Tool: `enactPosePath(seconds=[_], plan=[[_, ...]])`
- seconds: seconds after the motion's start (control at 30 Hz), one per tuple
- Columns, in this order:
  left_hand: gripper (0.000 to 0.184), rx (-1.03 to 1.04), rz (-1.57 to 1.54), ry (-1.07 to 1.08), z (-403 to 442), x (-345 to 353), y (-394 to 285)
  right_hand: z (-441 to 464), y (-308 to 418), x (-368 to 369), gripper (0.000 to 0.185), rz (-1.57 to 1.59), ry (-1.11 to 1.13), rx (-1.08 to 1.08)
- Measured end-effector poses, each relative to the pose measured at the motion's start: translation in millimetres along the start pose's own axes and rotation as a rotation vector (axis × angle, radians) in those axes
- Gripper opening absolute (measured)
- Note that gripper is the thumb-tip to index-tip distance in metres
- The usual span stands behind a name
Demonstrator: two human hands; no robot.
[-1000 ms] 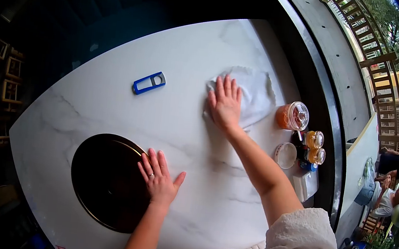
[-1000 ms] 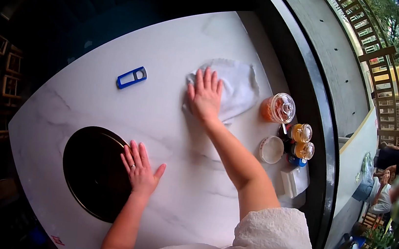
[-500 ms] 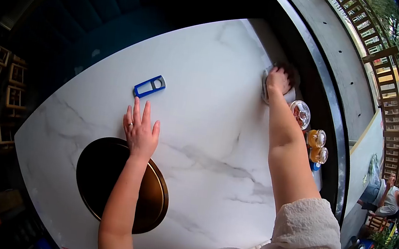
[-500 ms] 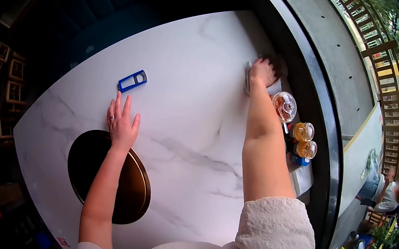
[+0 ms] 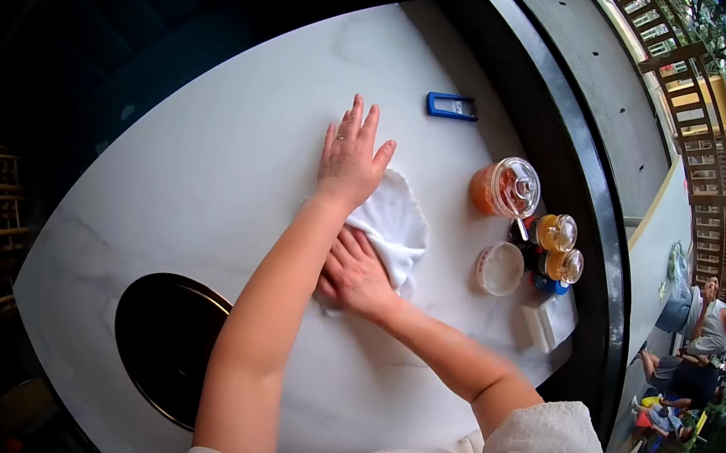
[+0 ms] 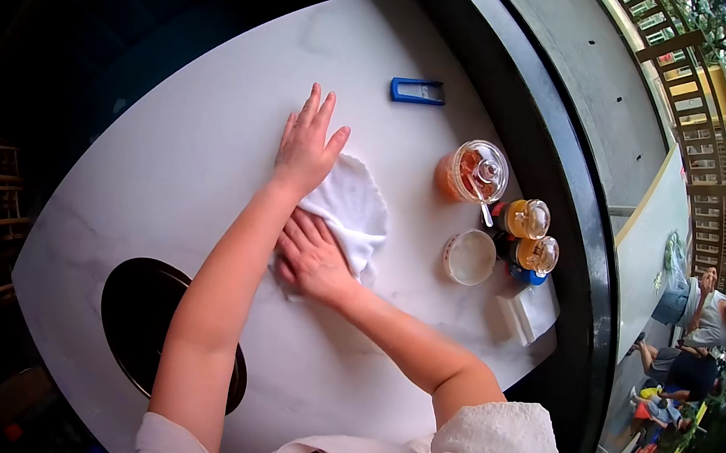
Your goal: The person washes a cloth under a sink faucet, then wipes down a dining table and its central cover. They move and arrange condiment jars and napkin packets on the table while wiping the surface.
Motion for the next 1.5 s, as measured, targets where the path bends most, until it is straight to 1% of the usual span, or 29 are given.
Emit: enactPosePath(seconds=[0.03,0.13,0.2,0.27,0.33,0.37,0.43,0.47,0.53,0.57,0.6,0.63,0.7,0.73,0.77,0.8,0.87,0.93,1.0,1.1,1.13,1.17,1.2,1.27,1.3,1.33,1.43,1.47,1.5], plan=[[0.051,0.006,-0.035,-0.048,-14.6,-17.7,5.7,16.9,-23.8,-10.9,0.051,-0.007,-0.026,0.091],[0.039,-0.026,-0.130,-0.176,-84.3,-90.0,18.0,67.1,-113.3,-34.2,0.048,-0.299,-0.307,0.315],[0.031,-0.142,-0.123,-0.189,-152.1,-133.2,22.3,88.0,-156.2,-42.1,0.048,-0.456,-0.402,0.468],[0.026,-0.361,-0.091,-0.175,-218.6,-161.2,15.4,85.9,-143.3,-28.5,0.049,-0.490,-0.413,0.521],[0.024,-0.454,-0.136,-0.229,-266.1,-166.7,-5.5,75.9,-72.8,-5.3,0.050,-0.383,-0.308,0.378],[0.023,-0.472,-0.154,-0.213,-284.7,-163.1,-20.5,53.8,-23.2,5.8,0.049,-0.246,-0.258,0.254],[0.023,-0.452,-0.159,-0.126,-314.8,-150.8,-48.4,-15.1,69.1,27.3,0.053,0.042,-0.043,0.029],[0.023,-0.433,-0.193,-0.071,-324.5,-146.9,-65.4,-56.0,105.7,29.6,0.053,0.044,0.097,-0.146],[0.022,-0.535,-0.242,0.009,-364.5,-139.8,-80.4,-114.6,124.9,11.6,0.052,0.302,0.163,-0.253],[0.022,-0.528,-0.238,0.010,-374.3,-146.7,-89.3,-126.7,107.4,4.4,0.051,0.290,0.154,-0.190],[0.021,-0.449,-0.189,0.062,-380.9,-152.5,-100.7,-129.8,81.9,-4.6,0.050,0.277,0.146,-0.130],[0.020,-0.371,-0.142,0.120,-389.6,-156.7,-111.9,-114.3,51.8,-28.7,0.044,0.156,0.092,-0.062],[0.020,-0.419,-0.168,0.102,-413.0,-166.3,-114.1,-87.2,-14.1,-61.1,0.044,-0.009,-0.020,0.225],[0.019,-0.476,-0.195,0.082,-423.9,-171.5,-111.8,-79.7,-41.8,-67.6,0.046,-0.186,-0.173,0.291],[0.018,-0.462,-0.174,0.073,-427.6,-177.6,-114.2,-74.6,-53.1,-73.7,0.047,-0.273,-0.179,0.363],[0.018,-0.447,-0.176,0.094,-430.5,-180.8,-116.6,-76.9,-48.9,-68.5,0.048,-0.373,-0.226,0.341],[0.018,-0.457,-0.228,0.094,-431.8,-179.8,-118.1,-107.3,-10.0,-49.8,0.048,-0.295,-0.240,0.360],[0.017,-0.394,-0.271,0.160,-429.4,-170.9,-122.8,-157.8,51.1,-41.0,0.049,-0.124,-0.125,0.222],[0.016,-0.328,-0.294,0.207,-420.8,-164.1,-125.2,-214.4,82.8,-52.7,0.049,0.019,-0.003,0.051],[0.014,-0.231,-0.348,0.301,-413.4,-148.1,-136.1,-277.9,43.7,-97.9,0.050,-0.073,0.036,0.249],[0.014,-0.195,-0.348,0.318,-411.8,-143.3,-138.3,-296.1,26.2,-119.3,0.051,-0.102,0.031,0.387],[0.013,-0.157,-0.341,0.332,-409.4,-139.4,-140.9,-315.0,11.6,-134.4,0.050,-0.274,-0.049,0.462],[0.013,-0.143,-0.341,0.340,-405.6,-134.8,-147.7,-331.9,2.9,-147.0,0.050,-0.315,-0.126,0.582],[0.013,-0.103,-0.419,0.388,-397.7,-121.7,-169.0,-356.0,5.5,-148.1,0.051,-0.516,-0.222,0.732],[0.013,-0.088,-0.422,0.399,-393.0,-113.6,-180.2,-359.5,22.0,-135.8,0.051,-0.502,-0.235,0.788],[0.013,-0.048,-0.457,0.403,-387.2,-103.6,-193.6,-357.4,52.2,-123.1,0.052,-0.449,-0.227,0.723],[0.016,0.070,-0.456,0.391,-362.3,-67.8,-231.9,-361.0,137.2,-74.2,0.048,-0.086,-0.044,0.257],[0.020,0.145,-0.419,0.372,-349.5,-54.8,-243.7,-357.7,137.4,-84.6,0.046,0.071,-0.084,0.218],[0.024,0.211,-0.349,0.357,-335.6,-42.3,-258.2,-359.4,124.7,-87.3,0.047,0.136,-0.047,0.145]])
Point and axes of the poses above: each hand's wrist, its own z-axis towards the middle knuckle, its own x-axis out of the palm, y = z × x, the point moved 4 cm from there along z, towards the middle knuckle, and after that the axes turned 8 degrees about -y, right-handed, at the moved point
